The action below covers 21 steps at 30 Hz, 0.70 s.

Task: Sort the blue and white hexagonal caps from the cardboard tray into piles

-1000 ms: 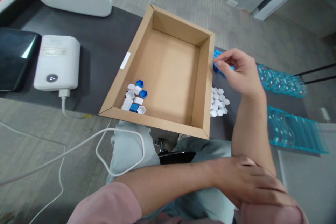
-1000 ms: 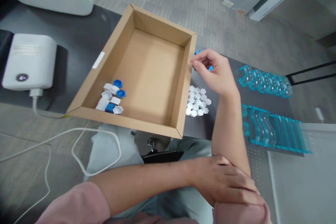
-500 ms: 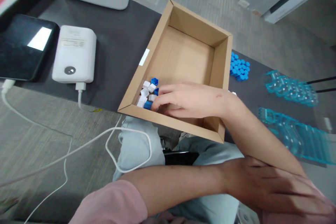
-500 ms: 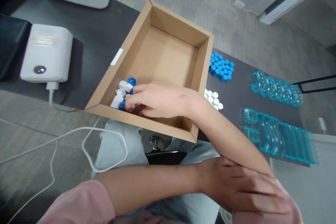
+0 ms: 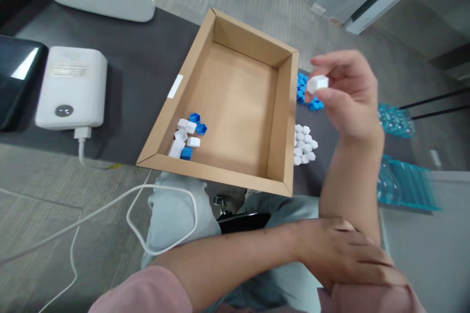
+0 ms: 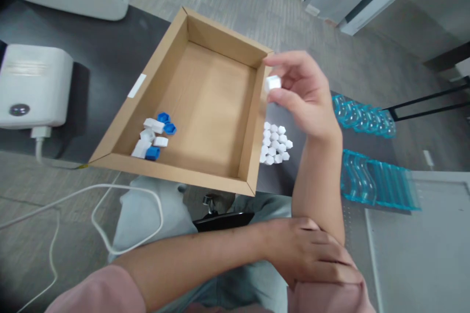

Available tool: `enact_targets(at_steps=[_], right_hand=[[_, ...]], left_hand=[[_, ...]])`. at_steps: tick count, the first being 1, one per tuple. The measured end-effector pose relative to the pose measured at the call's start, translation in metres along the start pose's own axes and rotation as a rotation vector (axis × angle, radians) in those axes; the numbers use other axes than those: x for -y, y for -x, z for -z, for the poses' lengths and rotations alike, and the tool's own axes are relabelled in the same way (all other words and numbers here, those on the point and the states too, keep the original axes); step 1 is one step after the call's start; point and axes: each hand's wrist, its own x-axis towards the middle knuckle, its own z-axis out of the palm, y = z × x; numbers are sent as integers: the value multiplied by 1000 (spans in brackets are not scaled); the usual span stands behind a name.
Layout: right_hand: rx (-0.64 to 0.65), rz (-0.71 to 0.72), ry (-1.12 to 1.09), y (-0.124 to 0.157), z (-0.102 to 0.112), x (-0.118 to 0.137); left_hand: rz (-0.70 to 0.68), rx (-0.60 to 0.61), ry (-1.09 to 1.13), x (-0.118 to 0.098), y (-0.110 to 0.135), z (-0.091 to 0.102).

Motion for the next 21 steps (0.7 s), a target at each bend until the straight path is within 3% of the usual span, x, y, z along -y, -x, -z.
enact_targets(at_steps=[2, 3, 7, 14, 21], right_hand=[[-177, -103, 35, 15, 32, -32], [-193, -176, 96, 23, 46, -45], [-96, -386, 226, 42, 71, -69], [319, -487, 261, 41, 55, -49], [391, -499, 250, 41, 44, -44]], left_hand=[[18, -43, 84, -5, -5, -10], [27, -61, 126, -8, -7, -15], [67, -121, 224, -17, -11, -28], [95, -191, 333, -28, -12, -42], [127, -171, 264, -37, -11, -47]])
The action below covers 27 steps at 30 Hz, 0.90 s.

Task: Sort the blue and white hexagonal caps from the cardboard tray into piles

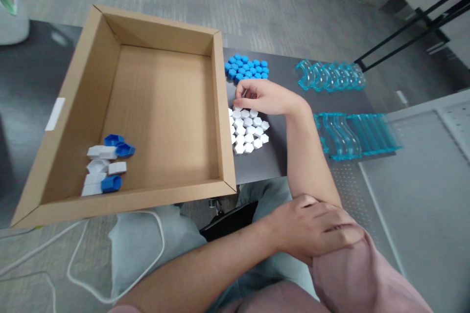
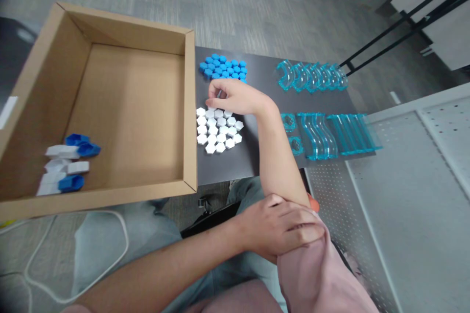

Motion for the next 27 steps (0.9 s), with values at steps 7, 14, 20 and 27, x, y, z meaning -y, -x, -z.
enact_targets(at_steps=[7, 14, 20, 27], right_hand=[[29, 12, -4, -3, -3, -3], [-160, 22, 56, -1, -2, 7], [-472, 66, 71, -4, -8, 8], [-466, 337, 77, -13, -33, 72]], left_hand=[[-5, 52, -46, -1, 0, 3], [-4, 24, -44, 1, -2, 6], [-39, 76, -126, 7, -7, 23], [-88, 135, -317, 15, -1, 60]])
